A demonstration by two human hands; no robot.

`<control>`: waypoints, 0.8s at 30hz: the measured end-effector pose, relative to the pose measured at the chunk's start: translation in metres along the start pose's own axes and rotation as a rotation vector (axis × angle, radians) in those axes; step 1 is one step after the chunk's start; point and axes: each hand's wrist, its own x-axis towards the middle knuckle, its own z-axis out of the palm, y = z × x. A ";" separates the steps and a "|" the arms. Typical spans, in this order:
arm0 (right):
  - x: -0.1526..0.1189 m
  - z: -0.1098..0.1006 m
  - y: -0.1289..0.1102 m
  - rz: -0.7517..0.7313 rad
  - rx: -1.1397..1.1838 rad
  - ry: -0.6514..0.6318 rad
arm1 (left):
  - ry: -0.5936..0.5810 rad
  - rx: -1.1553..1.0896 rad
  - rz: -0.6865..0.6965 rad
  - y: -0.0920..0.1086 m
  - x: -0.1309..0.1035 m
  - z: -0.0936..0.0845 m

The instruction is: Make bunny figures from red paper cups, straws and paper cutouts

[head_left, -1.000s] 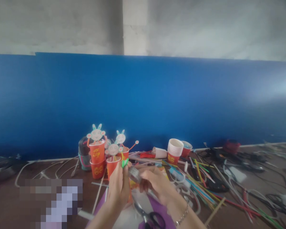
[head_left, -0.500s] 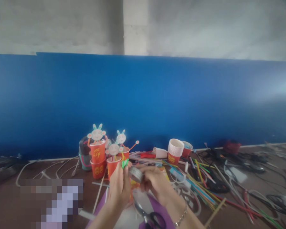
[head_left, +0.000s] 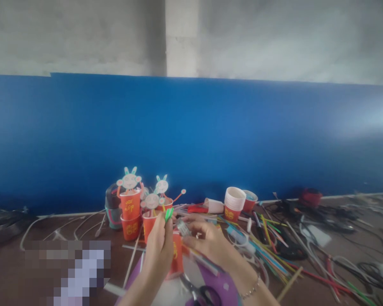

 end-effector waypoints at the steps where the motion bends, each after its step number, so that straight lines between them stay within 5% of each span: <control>1: 0.000 0.001 -0.001 -0.022 -0.083 0.052 | 0.014 0.046 0.038 0.004 0.000 -0.003; 9: -0.002 0.002 0.005 -0.107 -0.234 0.114 | -0.280 0.080 -0.012 0.010 -0.002 -0.007; 17: -0.003 -0.001 0.004 -0.172 -0.261 0.034 | -0.283 0.061 0.012 0.004 0.000 -0.006; 24: 0.000 -0.005 0.006 -0.045 -0.434 0.216 | -0.238 -0.101 -0.092 0.009 0.000 -0.005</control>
